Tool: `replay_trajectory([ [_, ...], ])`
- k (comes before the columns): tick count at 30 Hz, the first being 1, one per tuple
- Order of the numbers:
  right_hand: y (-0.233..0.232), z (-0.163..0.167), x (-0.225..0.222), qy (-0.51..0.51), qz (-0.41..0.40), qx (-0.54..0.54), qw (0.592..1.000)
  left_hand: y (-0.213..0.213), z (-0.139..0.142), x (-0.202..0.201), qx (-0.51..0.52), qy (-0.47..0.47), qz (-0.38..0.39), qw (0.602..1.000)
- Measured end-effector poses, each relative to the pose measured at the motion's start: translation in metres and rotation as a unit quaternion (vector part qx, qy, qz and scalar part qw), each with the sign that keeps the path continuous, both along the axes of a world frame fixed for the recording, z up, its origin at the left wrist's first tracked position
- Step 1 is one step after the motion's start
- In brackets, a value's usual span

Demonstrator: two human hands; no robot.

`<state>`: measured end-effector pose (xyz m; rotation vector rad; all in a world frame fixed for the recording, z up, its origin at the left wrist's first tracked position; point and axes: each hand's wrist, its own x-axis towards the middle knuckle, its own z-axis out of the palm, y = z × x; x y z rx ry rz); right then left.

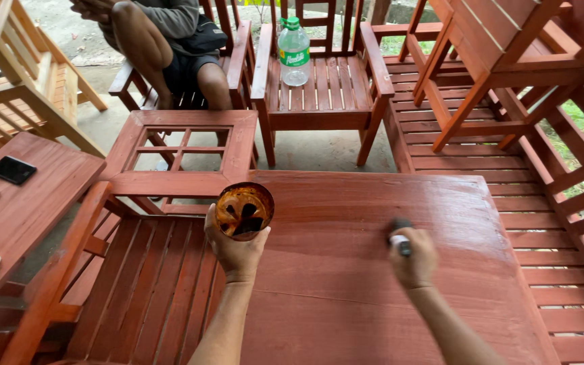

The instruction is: The person holds a container of reddish-brown wood stain in one hand and a wide brush in the other, brushing the stain onto wooden chairs and a table. They coat the slats, edges and legs of the chairs, then brush the tabletop, working the stain into the wood surface.

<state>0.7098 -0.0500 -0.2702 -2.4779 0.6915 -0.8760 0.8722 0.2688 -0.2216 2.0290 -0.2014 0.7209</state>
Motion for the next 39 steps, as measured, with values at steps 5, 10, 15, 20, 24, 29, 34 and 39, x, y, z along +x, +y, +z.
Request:
replay_trajectory([
  [5, 0.115, 0.02, 0.052, 0.003, 0.082, 0.078, 0.994, 0.025, -0.007, -0.003, -0.037, 0.008, 0.007, 0.999],
  [10, 0.189, 0.032, 0.092, -0.009, 0.178, 0.115, 0.977, 0.052, -0.013, -0.008, -0.026, 0.024, 0.025, 0.999],
  [15, 0.246, 0.032, 0.118, -0.021, 0.248, 0.12, 0.961, 0.073, -0.01, -0.01, -0.021, 0.04, 0.056, 0.997],
  [20, 0.27, 0.035, 0.133, -0.034, 0.247, 0.268, 0.93, 0.092, -0.004, -0.003, -0.018, 0.011, 0.047, 0.999],
  [24, 0.263, 0.032, 0.127, -0.052, 0.185, 0.446, 0.874, 0.089, 0.0, 0.001, -0.003, -0.003, 0.062, 0.998],
  [29, 0.221, 0.016, 0.107, -0.069, 0.135, 0.412, 0.898, 0.062, 0.004, -0.003, -0.074, 0.002, 0.002, 0.997],
  [34, 0.149, -0.002, 0.081, -0.098, 0.101, 0.401, 0.905, 0.031, 0.008, -0.02, -0.081, 0.018, -0.01, 0.996],
  [39, 0.067, -0.014, 0.035, -0.122, 0.058, 0.359, 0.924, 0.007, 0.01, -0.033, -0.017, 0.03, -0.012, 0.999],
])
